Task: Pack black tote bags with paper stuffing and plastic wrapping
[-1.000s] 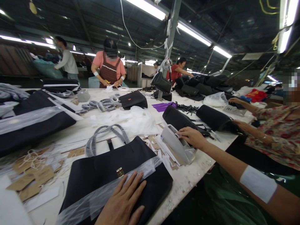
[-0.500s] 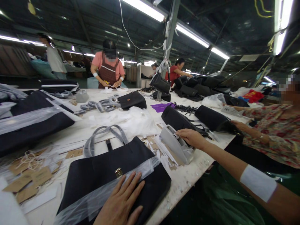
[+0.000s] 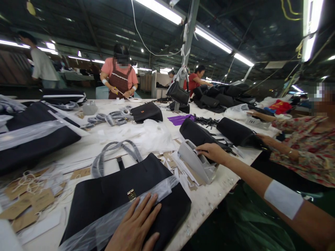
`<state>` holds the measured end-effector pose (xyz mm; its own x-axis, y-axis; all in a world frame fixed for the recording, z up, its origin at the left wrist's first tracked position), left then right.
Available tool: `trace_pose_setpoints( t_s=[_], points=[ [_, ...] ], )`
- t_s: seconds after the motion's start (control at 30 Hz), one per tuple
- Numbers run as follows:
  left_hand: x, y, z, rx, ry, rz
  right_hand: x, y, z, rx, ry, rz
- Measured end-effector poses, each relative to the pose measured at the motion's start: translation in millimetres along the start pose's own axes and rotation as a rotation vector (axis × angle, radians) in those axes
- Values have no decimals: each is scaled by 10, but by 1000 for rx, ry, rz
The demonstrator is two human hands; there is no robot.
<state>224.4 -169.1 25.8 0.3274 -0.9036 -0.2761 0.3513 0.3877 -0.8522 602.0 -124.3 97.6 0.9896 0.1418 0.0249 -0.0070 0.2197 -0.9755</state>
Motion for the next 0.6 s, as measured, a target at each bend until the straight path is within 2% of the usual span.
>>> trace_pose_setpoints(
  t_s=[0.1, 0.37, 0.6],
  points=[
    [-6, -8, 3, 4, -3, -35, -30, -18, -5, 6, -49, -71],
    [-19, 9, 3, -14, -28, -132, -277, -46, 14, -114, -240, -357],
    [-12, 14, -6, -31, -25, -109, -268, -41, 76, -112, -187, -336]
  ],
)
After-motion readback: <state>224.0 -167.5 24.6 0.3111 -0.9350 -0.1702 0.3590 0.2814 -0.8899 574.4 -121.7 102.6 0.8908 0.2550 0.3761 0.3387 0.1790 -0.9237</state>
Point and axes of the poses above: each hand's wrist, its own z-axis towards the middle knuckle, its own y-axis out of the palm, x = y × z, the point moved 7 cm from there along z, towards the middle knuckle, and after that the axes turned 2 degrees about -x, right-handed, at the moved point
